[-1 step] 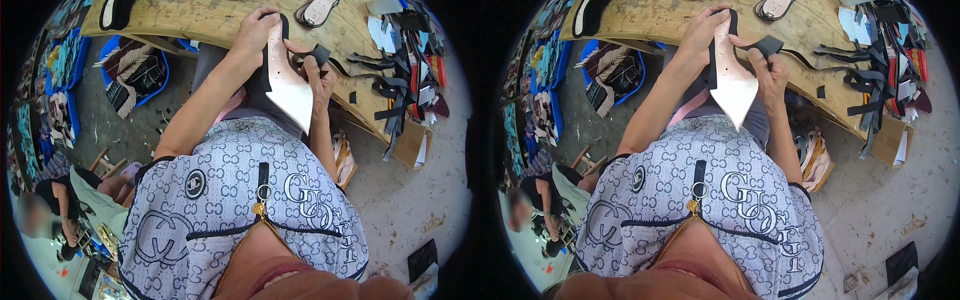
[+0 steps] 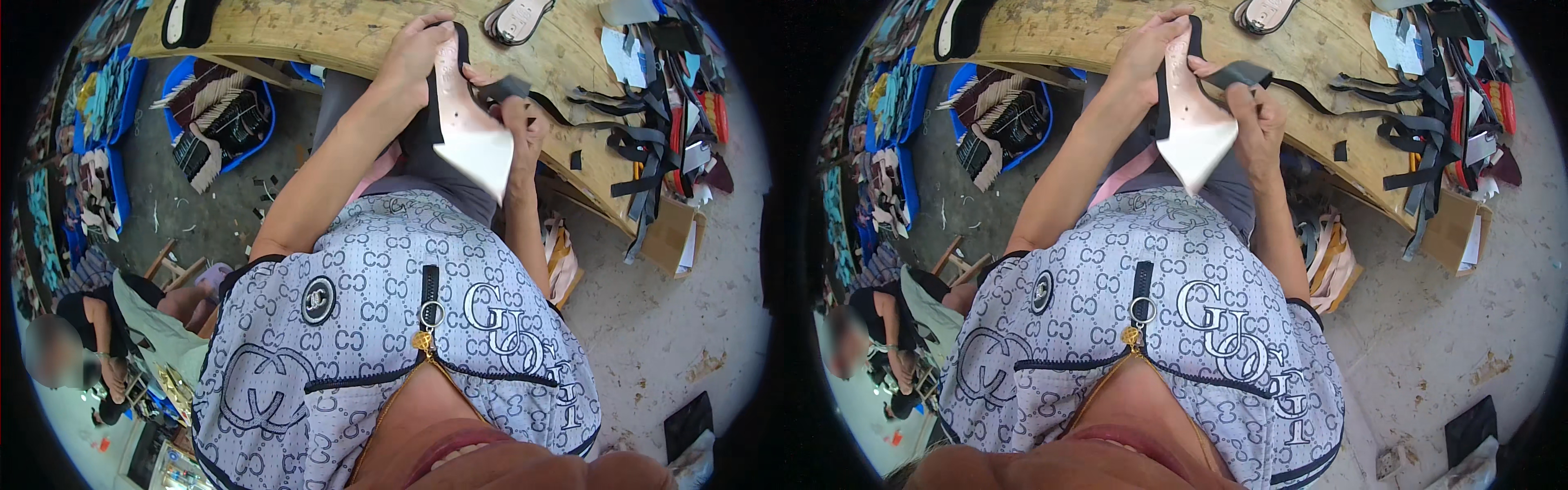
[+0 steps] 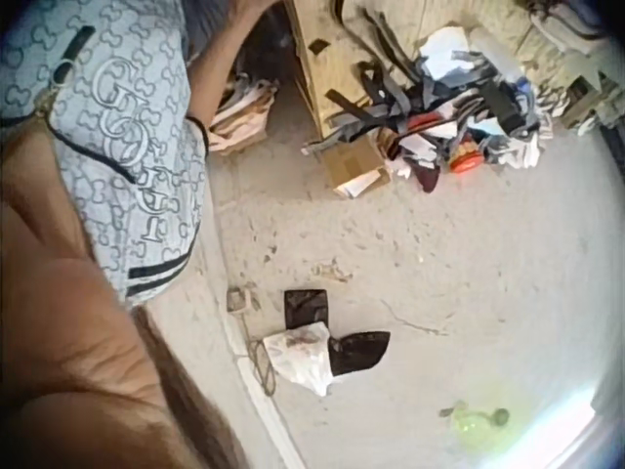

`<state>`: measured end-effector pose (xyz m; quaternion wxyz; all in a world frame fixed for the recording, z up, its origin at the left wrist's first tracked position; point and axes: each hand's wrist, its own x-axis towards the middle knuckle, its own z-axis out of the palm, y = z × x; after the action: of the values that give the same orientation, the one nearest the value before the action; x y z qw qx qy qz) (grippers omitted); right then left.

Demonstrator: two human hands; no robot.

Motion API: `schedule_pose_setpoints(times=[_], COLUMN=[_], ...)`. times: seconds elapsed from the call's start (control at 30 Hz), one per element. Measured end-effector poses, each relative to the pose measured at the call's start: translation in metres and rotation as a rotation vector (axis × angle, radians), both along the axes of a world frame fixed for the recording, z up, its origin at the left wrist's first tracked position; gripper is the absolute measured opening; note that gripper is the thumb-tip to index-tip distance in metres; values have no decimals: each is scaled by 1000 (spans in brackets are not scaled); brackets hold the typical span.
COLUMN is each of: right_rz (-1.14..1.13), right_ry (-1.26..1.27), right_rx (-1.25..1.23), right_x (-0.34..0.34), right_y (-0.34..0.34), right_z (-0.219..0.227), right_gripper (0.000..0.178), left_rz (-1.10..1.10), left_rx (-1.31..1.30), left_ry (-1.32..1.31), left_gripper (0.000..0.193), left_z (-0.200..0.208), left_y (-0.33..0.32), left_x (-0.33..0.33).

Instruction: The person constructs shoe soles by wrapping tape around the edges of sole components, trimming the tape with snippers, pressing parts together by hand, and handling shoe pieces on the workbench.

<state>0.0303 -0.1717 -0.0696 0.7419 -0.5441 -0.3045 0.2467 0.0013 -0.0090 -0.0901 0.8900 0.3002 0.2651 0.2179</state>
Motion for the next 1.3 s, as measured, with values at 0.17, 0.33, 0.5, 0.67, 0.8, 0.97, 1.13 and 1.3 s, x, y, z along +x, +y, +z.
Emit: schedule_pose_setpoints(times=[0.17, 0.33, 0.5, 0.67, 0.8, 0.97, 1.13, 1.3], right_rz=[-33, 133, 207, 128, 44, 65, -185, -267], right_ry=[-116, 56, 529, 659, 859, 657, 534, 452], right_rx=[-18, 60, 16, 122, 170, -90, -247, -154], right_x=[-31, -10, -8, -21, -5, 3, -5, -5], right_y=[43, 83, 77, 50, 11, -5, 16, 9], right_z=[2, 36, 42, 33, 36, 27, 11, 18], right_gripper=[48, 51, 39, 41, 44, 29, 25, 22], left_rz=[-50, 16, -125, -452, -501, -637, -548, -525], left_rx=[-435, 45, 1291, 744, 1113, 1216, 1256, 1286], left_ry=[2, 99, 274, 142, 4, -96, -99, 95], left_gripper=[29, 48, 74, 69, 57, 56, 58, 68], left_z=[1, 27, 58, 63, 63, 68, 61, 49], left_y=[25, 35, 34, 6, -4, -1, -8, -6], left_x=[-20, -72, -104, -97, -86, -94, -103, -104])
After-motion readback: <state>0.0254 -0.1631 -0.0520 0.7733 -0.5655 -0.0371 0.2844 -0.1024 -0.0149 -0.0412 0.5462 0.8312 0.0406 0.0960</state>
